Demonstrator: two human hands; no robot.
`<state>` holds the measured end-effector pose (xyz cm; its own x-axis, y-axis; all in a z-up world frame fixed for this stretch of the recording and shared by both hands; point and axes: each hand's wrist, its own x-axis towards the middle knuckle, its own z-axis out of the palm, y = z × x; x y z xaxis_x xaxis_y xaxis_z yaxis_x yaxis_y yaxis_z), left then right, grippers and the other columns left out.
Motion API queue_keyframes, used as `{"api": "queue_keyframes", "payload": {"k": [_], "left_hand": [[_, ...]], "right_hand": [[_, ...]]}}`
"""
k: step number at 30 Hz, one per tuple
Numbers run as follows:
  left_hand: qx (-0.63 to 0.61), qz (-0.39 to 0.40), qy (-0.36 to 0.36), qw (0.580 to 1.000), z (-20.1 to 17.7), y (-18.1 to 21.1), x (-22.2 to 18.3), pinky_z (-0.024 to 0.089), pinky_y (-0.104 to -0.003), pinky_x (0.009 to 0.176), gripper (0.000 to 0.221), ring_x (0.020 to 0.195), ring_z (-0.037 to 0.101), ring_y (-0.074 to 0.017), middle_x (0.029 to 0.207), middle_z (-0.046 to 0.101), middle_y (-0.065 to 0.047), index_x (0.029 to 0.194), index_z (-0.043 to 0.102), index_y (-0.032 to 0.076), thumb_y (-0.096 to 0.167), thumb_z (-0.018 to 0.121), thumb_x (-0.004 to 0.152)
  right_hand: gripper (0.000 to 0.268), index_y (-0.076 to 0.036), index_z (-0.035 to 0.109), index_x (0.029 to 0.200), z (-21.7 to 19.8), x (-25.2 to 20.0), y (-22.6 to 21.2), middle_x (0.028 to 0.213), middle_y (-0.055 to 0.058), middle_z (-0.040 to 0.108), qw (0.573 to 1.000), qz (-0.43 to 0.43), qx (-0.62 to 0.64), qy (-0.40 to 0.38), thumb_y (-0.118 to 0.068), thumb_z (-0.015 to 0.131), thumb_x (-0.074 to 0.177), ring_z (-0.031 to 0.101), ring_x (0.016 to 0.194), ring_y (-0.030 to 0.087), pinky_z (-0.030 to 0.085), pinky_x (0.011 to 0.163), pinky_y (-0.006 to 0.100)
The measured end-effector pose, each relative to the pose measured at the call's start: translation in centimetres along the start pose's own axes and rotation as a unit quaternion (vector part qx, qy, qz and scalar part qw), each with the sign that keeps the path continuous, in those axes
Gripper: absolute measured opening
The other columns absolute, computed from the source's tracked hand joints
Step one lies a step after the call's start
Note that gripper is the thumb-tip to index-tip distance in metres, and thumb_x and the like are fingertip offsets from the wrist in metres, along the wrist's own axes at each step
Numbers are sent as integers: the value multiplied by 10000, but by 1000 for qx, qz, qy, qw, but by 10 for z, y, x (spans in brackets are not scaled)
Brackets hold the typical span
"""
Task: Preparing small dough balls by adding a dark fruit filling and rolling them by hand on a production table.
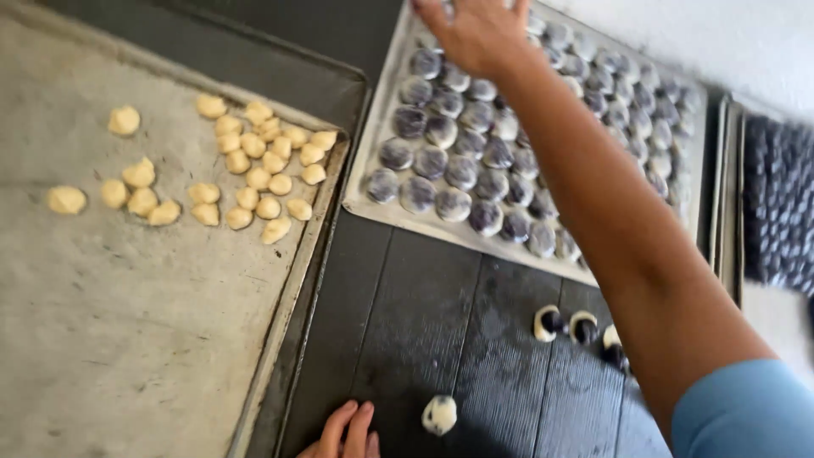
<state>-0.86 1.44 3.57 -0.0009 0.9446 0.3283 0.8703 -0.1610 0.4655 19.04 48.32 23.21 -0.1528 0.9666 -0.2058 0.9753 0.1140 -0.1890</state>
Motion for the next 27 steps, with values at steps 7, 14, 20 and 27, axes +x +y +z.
{"api": "queue_keyframes", "payload": {"k": [7,14,20,27], "left_hand": [[86,-28,7,996,-96,64,92,478,-401,657,260,737,616,-254,1132,683,29,1107,716,243,308,516,953],[-123,24,3,992,-127,80,112,463,-343,832,268,832,617,-186,953,691,-23,1238,621,62,86,558,978],[-163,283,58,943,-51,177,158,476,-416,764,174,858,627,-310,988,654,-122,1085,649,73,146,637,927],[-37,283,25,958,20,190,167,448,-366,678,239,856,580,-234,928,572,7,993,613,154,196,746,799]], "right_hand": [[887,-122,96,1551,57,-43,-2,1624,66,76,998,11,16,68,-719,155,897,-4,1481,242,12,1149,592],[380,-35,486,1378,-16,-188,40,1100,141,689,939,-235,189,163,-158,541,1023,653,971,247,535,871,416],[50,-193,734,965,76,-302,127,827,-5,709,946,-185,164,208,-181,733,916,675,845,242,536,760,364],[134,-200,753,1021,144,-308,152,1005,9,664,942,-139,142,272,-250,711,904,609,956,259,527,759,397]]}}
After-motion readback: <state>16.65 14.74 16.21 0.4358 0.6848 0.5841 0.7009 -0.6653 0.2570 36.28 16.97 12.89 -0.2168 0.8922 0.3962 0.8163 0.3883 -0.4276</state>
